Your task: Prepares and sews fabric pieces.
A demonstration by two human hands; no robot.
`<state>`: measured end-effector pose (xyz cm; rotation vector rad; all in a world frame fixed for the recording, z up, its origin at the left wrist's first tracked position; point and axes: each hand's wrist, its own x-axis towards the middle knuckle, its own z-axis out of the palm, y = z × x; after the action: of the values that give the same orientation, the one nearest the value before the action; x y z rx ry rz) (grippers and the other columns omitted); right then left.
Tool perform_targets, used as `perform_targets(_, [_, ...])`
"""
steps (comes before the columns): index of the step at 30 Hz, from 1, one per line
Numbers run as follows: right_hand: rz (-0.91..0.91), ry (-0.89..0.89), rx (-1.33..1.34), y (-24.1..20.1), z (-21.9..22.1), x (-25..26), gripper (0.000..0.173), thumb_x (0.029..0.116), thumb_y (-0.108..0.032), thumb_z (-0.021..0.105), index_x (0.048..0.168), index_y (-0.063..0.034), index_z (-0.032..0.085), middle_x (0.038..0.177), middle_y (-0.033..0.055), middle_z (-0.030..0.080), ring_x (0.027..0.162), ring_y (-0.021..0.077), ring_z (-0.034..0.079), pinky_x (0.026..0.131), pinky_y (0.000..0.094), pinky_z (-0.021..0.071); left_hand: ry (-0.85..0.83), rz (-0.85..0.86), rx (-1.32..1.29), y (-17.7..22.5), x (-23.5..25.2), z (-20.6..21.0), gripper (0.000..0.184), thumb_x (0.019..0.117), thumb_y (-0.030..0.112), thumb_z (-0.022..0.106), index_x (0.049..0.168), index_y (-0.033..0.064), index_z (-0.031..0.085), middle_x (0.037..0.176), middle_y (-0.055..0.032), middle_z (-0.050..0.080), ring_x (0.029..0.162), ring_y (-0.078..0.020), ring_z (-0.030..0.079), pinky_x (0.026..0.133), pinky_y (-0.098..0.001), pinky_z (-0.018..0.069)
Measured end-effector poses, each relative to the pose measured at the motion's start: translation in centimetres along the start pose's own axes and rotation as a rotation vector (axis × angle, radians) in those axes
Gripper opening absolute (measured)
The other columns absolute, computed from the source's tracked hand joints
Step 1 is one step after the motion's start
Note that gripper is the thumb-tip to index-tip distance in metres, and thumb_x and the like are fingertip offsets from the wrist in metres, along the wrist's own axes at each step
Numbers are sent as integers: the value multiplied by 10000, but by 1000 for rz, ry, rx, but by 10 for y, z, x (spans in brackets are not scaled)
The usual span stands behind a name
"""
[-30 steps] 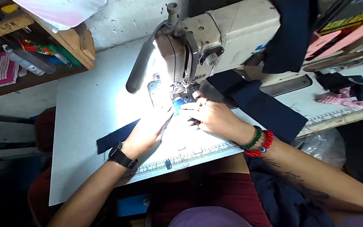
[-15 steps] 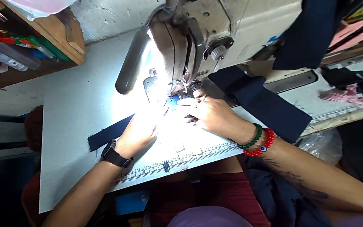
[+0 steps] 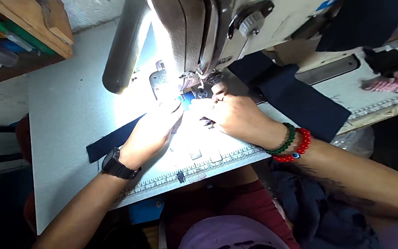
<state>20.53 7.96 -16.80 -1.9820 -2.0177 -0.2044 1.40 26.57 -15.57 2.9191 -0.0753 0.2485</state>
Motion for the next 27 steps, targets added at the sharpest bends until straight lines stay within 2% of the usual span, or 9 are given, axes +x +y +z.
perform_targets(3, [5,-8,5,1,-1,0,201,930,-35,594,1055,-75,746,1015,128,716,912,341,667,638,449,522,9,-6,-5,-1,1,-2,398,1013,39,470,1378,40,626,1473,-135,566,1373,-296,521,1155,-432,395])
perform_targets(6, [21,-12,49,1,-6,0,230,928,-1,620,1100,-70,757,988,130,707,873,333,654,638,450,503,-19,-21,-2,-8,4,-2,392,1029,46,453,1378,61,630,1507,-126,540,1439,-293,458,1201,-444,346])
perform_targets(9, [31,4,91,1,-8,-3,250,932,4,629,1131,-68,761,1064,126,732,883,321,673,689,458,522,-15,-27,19,-13,6,-1,392,1026,48,452,1367,76,644,1512,-109,546,1428,-280,481,1191,-443,356])
perform_targets(11, [40,12,84,3,-4,1,273,927,20,617,1141,-75,757,1106,123,731,882,341,685,664,476,528,1,-28,16,-13,7,-2,381,1016,35,467,1345,66,656,1498,-116,556,1412,-287,497,1180,-446,371])
perform_targets(13, [64,-24,38,6,0,13,375,944,-19,596,1263,-163,734,1315,48,699,962,334,701,659,480,547,-13,-49,18,-13,8,-4,396,1017,31,467,1371,74,639,1522,-102,534,1432,-274,473,1185,-436,366])
perform_targets(20, [128,-44,57,0,-7,9,438,948,-35,607,1357,-169,686,1358,69,664,997,335,677,712,489,543,7,-59,27,-18,14,-4,389,1011,21,462,1349,71,648,1484,-121,563,1364,-287,539,1135,-441,420])
perform_targets(22, [133,5,42,-1,-22,-7,405,962,-90,598,1349,-169,684,1429,30,629,1139,325,651,782,497,551,5,-70,19,-18,14,-5,392,1018,37,469,1366,76,643,1496,-115,554,1374,-279,532,1148,-443,407])
perform_targets(25, [214,271,39,20,-49,-59,278,1014,-121,588,1255,-79,720,1342,136,668,1158,313,665,915,458,561,16,-52,10,-21,13,-3,387,1018,38,462,1355,71,649,1486,-117,566,1371,-276,538,1136,-443,421])
perform_targets(27, [416,368,-21,52,-65,-105,285,1051,-151,547,1274,-20,665,1321,216,623,1154,324,643,959,446,540,11,-55,19,-20,11,-3,387,1014,39,480,1362,77,647,1477,-116,569,1357,-279,541,1127,-442,420])
